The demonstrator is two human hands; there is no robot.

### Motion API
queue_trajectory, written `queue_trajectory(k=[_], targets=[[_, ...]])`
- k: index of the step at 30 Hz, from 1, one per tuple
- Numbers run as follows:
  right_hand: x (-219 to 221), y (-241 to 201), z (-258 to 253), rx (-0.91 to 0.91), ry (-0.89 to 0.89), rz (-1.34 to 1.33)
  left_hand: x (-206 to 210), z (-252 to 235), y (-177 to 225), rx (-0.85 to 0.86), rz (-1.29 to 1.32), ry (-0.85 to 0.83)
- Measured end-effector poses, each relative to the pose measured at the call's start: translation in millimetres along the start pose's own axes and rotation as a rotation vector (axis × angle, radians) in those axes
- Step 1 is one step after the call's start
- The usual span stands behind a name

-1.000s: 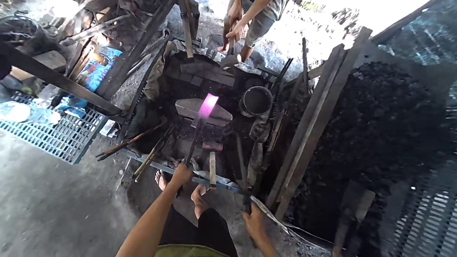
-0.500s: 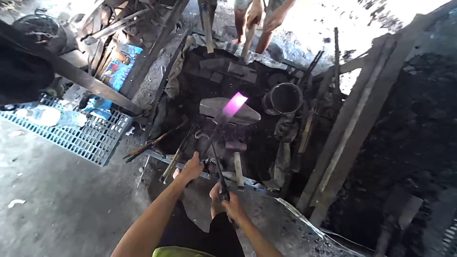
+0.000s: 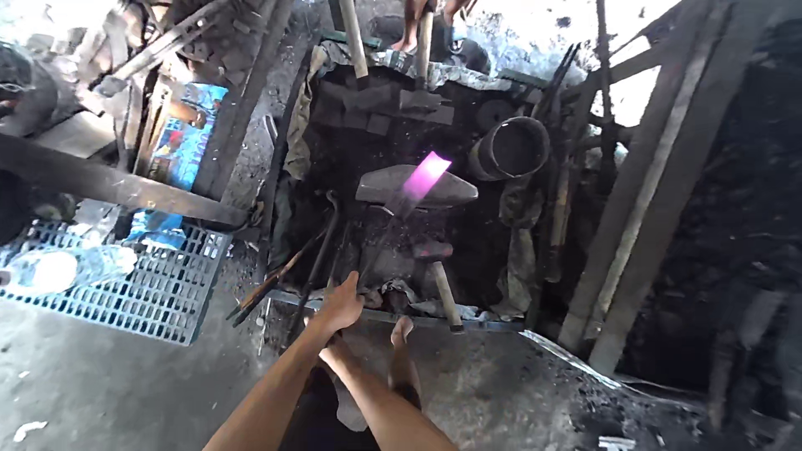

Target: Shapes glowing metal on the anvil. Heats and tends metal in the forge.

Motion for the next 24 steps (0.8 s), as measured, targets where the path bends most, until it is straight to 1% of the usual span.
queue_trajectory(k=[2, 4, 5, 7, 8, 10, 12, 14, 15, 16, 17, 18, 19, 20, 21, 22, 24], targets=[[-45.2, 8.0, 23.8, 0.123, 0.104, -0.018, 2.2, -4.0, -9.3, 0.029, 0.101, 0.006], [-97.2, 38.4, 50.8, 0.233, 0.147, -0.033, 7.0, -2.4, -19.1, 0.048, 0.156, 0.026], [-125.6, 55.2, 65.1, 0.247, 0.185, -0.018, 12.4, 2.1, -24.8, 0.050, 0.174, 0.029], [-174.4, 79.3, 92.9, 0.216, 0.249, -0.036, 29.3, 20.9, -36.9, 0.028, 0.215, 0.034], [-192.0, 80.2, 107.3, 0.190, 0.248, -0.093, 39.7, 33.9, -41.1, 0.003, 0.237, 0.029], [-209.6, 69.6, 132.1, 0.135, 0.169, -0.233, 61.8, 62.2, -35.1, -0.022, 0.262, 0.025], [-212.9, 48.1, 143.9, 0.070, 0.073, -0.361, 81.3, 84.8, -3.3, 0.003, 0.282, 0.055], [-219.2, 18.5, 142.8, 0.053, 0.020, -0.511, 96.5, 95.9, 53.0, 0.098, 0.343, 0.138], [-230.4, 2.5, 139.8, 0.067, 0.037, -0.584, 104.1, 97.9, 87.1, 0.171, 0.394, 0.179], [-248.8, -7.2, 135.9, 0.089, 0.102, -0.631, 113.1, 99.3, 120.6, 0.241, 0.442, 0.185], [-274.9, -10.7, 130.4, 0.096, 0.208, -0.640, 121.5, 100.2, 150.3, 0.295, 0.466, 0.145], [-303.5, -8.6, 122.0, 0.098, 0.275, -0.596, 126.0, 102.3, 174.8, 0.351, 0.499, 0.103], [-332.2, -3.7, 111.1, 0.102, 0.293, -0.539, 127.0, 106.2, 193.8, 0.413, 0.551, 0.072], [-359.8, 1.9, 98.7, 0.107, 0.279, -0.489, 126.5, 111.8, 207.1, 0.464, 0.594, 0.064], [-384.5, 8.1, 86.8, 0.128, 0.239, -0.447, 128.0, 117.5, 211.3, 0.488, 0.610, 0.072], [-405.4, 12.9, 75.4, 0.157, 0.175, -0.398, 132.8, 120.6, 204.7, 0.467, 0.595, 0.104], [-439.0, 16.6, 52.2, 0.180, 0.026, -0.242, 148.4, 118.4, 167.6, 0.299, 0.496, 0.198]])
Point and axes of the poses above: each hand's wrist, its own z-axis away from the middle knuckle, its own x-axis out of the palm, y = z × x, the point moved 10 cm from there along -z, towards the middle knuckle, and after that the axes turned 13 degrees about -z, right-handed, at the moved point
